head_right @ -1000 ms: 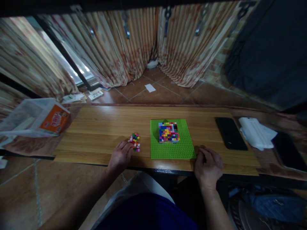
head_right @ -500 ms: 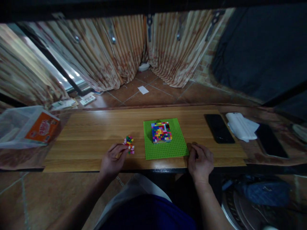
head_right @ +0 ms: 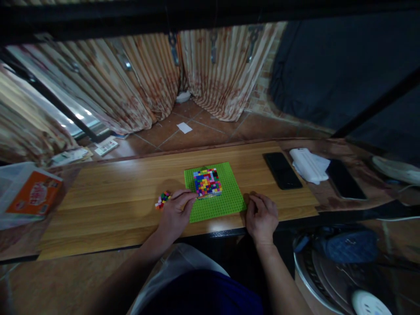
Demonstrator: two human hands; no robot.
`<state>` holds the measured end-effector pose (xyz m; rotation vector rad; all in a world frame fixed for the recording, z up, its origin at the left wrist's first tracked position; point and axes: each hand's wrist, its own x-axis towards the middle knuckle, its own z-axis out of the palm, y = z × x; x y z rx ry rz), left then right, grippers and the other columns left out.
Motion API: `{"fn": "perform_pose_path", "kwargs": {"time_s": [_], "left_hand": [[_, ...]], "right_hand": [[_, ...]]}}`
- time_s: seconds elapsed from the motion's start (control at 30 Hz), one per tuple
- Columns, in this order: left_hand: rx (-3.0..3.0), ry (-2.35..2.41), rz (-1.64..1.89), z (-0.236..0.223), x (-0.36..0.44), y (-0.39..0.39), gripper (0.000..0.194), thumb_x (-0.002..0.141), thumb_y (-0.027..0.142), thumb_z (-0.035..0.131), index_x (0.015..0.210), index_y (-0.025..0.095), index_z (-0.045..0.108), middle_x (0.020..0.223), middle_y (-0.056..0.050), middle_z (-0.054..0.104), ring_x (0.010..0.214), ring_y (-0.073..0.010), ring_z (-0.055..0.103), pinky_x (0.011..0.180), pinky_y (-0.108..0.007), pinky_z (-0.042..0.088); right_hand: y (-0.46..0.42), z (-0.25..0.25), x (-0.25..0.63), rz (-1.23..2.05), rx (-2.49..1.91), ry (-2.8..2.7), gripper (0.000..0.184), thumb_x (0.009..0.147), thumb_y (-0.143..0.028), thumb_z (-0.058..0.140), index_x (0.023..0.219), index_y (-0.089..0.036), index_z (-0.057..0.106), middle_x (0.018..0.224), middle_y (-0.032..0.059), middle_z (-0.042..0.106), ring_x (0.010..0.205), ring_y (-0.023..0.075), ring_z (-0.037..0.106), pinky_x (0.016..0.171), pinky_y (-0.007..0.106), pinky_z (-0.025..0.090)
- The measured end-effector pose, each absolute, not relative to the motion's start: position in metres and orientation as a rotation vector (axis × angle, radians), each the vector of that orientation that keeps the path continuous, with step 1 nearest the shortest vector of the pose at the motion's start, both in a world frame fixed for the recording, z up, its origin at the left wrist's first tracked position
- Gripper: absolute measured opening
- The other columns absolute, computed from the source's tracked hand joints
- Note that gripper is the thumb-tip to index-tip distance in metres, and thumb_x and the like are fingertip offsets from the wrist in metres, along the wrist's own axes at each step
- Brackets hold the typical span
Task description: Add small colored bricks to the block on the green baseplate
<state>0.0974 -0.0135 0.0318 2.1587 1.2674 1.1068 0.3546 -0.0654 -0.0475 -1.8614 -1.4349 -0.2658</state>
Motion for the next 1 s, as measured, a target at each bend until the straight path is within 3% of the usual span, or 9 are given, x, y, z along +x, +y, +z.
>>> {"fn": "perform_pose_path", "kwargs": {"time_s": [0.3, 0.63, 0.87, 1.0], "left_hand": [[2.344, 1.403, 0.981, 0.026, 0.109, -0.008, 0.016, 0.092, 0.017, 0.052, 0.105, 0.02, 0.062, 0.095, -0.005, 0.068, 0.086, -0.0178, 0.065, 0.078, -0.031, 0.055], [2.354, 1.383, 0.984, 0.027, 0.114, -0.003, 0.035, 0.086, 0.011, 0.058, 0.119, 0.02, 0.051, 0.09, -0.003, 0.07, 0.086, -0.0191, 0.067, 0.079, -0.033, 0.054], [2.332, 1.408, 1.05, 0.021, 0.113, -0.001, 0.028, 0.089, 0.017, 0.058, 0.116, 0.02, 0.052, 0.089, -0.003, 0.069, 0.083, -0.018, 0.066, 0.078, -0.033, 0.053], [2.382, 1.443, 1.048, 0.02, 0.113, -0.003, 0.009, 0.092, 0.024, 0.055, 0.099, 0.021, 0.061, 0.085, -0.002, 0.068, 0.081, -0.0174, 0.063, 0.074, -0.031, 0.051]], "right_hand": [[-0.065, -0.047, 0.354, -0.263, -1.876, -1.425, 0.025, 0.09, -0.03, 0.05, 0.094, -0.018, 0.072, 0.099, 0.0106, 0.068, 0.096, 0.023, 0.06, 0.086, 0.04, 0.048], [-0.064, -0.047, 0.354, -0.285, -1.862, -1.419, 0.023, 0.09, -0.028, 0.052, 0.093, -0.018, 0.072, 0.098, 0.0097, 0.069, 0.095, 0.0221, 0.061, 0.085, 0.038, 0.049], [-0.064, -0.048, 0.354, -0.259, -1.861, -1.416, 0.023, 0.089, -0.027, 0.051, 0.094, -0.018, 0.072, 0.1, 0.0105, 0.068, 0.096, 0.0234, 0.062, 0.087, 0.041, 0.049], [-0.064, -0.048, 0.354, -0.253, -1.856, -1.421, 0.024, 0.089, -0.028, 0.051, 0.095, -0.018, 0.072, 0.1, 0.0107, 0.068, 0.097, 0.0238, 0.061, 0.087, 0.042, 0.05]]}}
